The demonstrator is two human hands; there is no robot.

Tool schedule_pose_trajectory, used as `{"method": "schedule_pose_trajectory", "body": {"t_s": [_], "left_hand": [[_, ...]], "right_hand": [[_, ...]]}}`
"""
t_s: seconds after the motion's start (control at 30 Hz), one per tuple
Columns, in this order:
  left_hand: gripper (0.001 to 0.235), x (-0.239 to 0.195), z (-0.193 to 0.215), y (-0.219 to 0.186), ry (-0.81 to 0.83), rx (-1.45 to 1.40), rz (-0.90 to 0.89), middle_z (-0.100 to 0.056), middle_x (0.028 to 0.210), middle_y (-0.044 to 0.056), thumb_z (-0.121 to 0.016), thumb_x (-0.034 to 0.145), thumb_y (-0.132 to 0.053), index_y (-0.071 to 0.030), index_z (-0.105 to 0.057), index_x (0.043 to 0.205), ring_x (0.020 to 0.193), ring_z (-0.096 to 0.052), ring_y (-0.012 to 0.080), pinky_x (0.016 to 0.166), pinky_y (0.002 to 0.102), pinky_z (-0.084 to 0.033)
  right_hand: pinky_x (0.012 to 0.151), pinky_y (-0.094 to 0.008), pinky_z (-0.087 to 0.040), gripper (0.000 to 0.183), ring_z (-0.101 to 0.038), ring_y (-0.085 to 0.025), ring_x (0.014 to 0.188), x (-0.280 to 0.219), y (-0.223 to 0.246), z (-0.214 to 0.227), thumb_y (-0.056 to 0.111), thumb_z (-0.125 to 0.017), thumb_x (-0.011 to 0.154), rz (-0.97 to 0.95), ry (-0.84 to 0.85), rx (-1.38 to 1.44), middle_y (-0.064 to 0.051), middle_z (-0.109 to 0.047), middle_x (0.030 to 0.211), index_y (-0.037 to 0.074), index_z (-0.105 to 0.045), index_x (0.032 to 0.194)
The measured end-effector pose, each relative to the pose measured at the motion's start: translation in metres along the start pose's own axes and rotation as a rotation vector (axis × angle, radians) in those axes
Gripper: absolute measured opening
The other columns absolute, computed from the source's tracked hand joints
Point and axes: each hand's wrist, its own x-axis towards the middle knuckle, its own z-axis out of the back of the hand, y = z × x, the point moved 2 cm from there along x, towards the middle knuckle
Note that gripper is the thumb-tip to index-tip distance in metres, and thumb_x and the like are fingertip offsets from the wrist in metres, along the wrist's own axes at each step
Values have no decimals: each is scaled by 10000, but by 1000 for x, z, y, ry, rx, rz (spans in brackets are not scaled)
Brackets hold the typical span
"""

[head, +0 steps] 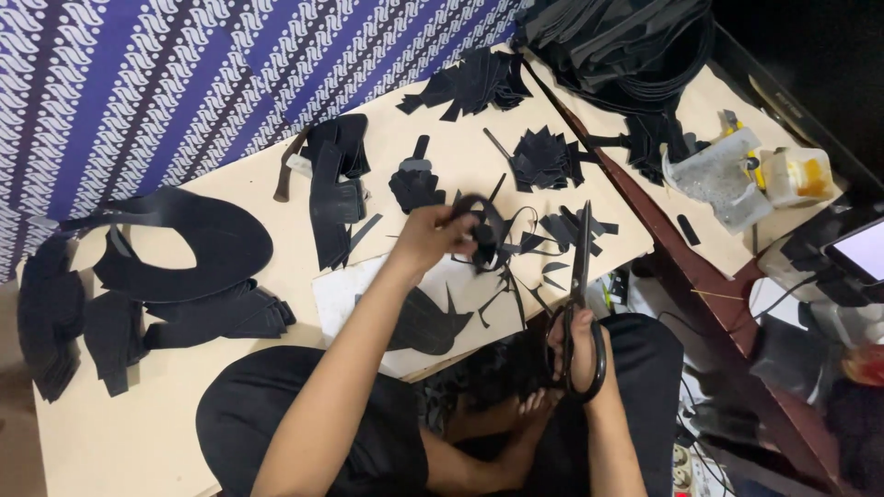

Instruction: The person uses shears to cut a black fabric piece into smaller shapes on a cluttered table. They repeatedly trim edges and separate cut pieces, working one item at a time.

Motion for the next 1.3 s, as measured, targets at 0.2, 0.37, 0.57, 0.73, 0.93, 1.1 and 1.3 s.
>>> {"method": "schedule_pose_trajectory", "body": {"t_s": [0.2,0.37,0.57,0.73,0.93,1.1,1.3], "left_hand": [[613,26,1,12,-14,-325,-13,-584,1232,335,-623,1043,-259,178,-425,1425,1050,-728,398,921,466,-637],[361,22,32,42,-205,931,-14,-705,1074,96,-787,854,-184,-116,-707,1200,1052,-712,304,830,439,-615],[629,-13,44,70,252,1458,-55,-618,1191,142,-989,563,-130,-167,-714,1128,1168,-592,404,895,496,-571],[596,-11,34,58,264,1542,-75,-724,1086,193,-961,592,-105,-82,-712,1134,1092,-676,411,948,508,-497],[252,-4,37,45,179,1623,-82,-738,1075,161,-863,768,-200,-94,-788,984,1093,-650,343,965,447,-444],[142,-31,48,20,136,1268,-54,-727,966,252,-690,926,-128,-21,-754,994,993,-705,444,876,498,-535],[122,-69,22,-51,98,930,-317,-759,931,281,-583,996,-49,6,-664,1068,917,-732,481,802,528,-563]], "right_hand": [[306,-354,-456,769,-547,-274,298,2,-5,1,602,-264,1066,-39,-34,90,-146,-513,442,23,-579,670],[283,-354,-426,809,-534,-273,259,0,-13,-4,587,-230,1070,-4,-16,75,-137,-501,405,20,-596,623],[318,-327,-445,844,-567,-265,285,-1,-5,-12,602,-204,1065,53,56,1,-151,-505,365,23,-612,607],[338,-316,-439,819,-553,-228,288,-16,22,-20,592,-236,1066,88,67,27,-125,-503,377,32,-622,610],[400,-339,-458,805,-574,-240,332,-19,19,-22,599,-262,1068,87,77,-14,-130,-532,391,38,-636,628],[381,-326,-492,727,-575,-234,303,-17,8,-22,562,-317,1085,81,82,41,-121,-553,442,46,-624,674],[522,-364,-515,619,-650,-268,455,-11,17,-27,550,-495,1046,65,40,-110,-139,-604,475,53,-615,698]]}}
